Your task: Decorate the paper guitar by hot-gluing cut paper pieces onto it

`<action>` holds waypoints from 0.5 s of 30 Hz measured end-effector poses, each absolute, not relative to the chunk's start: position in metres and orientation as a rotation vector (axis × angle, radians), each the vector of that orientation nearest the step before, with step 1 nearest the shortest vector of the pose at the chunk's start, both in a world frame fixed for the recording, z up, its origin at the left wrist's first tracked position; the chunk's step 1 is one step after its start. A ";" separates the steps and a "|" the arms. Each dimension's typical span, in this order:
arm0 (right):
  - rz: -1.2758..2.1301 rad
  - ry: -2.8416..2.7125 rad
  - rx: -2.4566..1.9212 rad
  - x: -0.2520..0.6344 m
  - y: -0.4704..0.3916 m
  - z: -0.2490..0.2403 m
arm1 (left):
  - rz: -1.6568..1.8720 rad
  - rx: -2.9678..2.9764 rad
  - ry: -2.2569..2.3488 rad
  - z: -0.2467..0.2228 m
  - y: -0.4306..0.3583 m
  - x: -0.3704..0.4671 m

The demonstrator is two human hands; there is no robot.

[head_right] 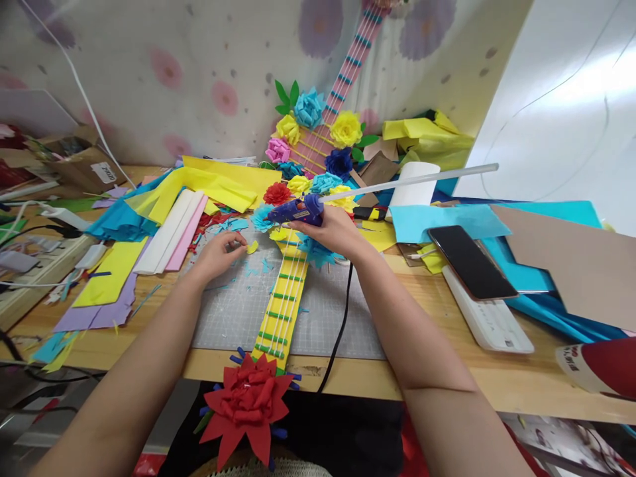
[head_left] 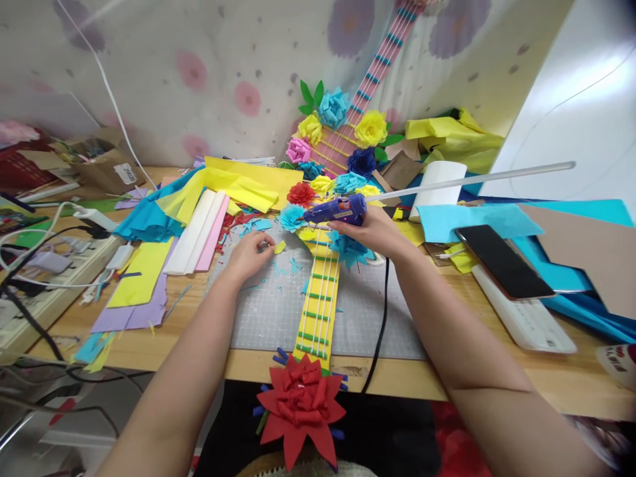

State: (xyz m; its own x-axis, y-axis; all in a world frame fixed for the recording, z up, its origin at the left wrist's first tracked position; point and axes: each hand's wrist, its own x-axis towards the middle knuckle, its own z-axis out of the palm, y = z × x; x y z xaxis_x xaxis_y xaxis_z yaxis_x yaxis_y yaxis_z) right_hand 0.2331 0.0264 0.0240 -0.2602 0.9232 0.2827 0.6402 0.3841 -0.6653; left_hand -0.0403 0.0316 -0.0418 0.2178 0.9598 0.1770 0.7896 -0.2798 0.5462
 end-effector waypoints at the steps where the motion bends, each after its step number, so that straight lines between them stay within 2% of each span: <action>1: 0.567 -1.995 -1.341 0.233 0.026 0.025 | 0.704 2.162 1.617 -0.043 0.032 -0.040; 15: 0.585 -1.973 -1.347 0.233 0.027 0.025 | 0.711 2.035 1.757 -0.046 0.035 -0.042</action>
State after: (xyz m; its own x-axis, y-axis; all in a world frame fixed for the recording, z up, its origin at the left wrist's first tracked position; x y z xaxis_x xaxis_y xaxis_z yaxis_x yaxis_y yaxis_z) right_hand 0.2329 0.0265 0.0250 -0.2433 0.9303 0.2744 0.6306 0.3667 -0.6840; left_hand -0.0416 0.0348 -0.0460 0.1010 0.9851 0.1393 0.8044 -0.1633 0.5712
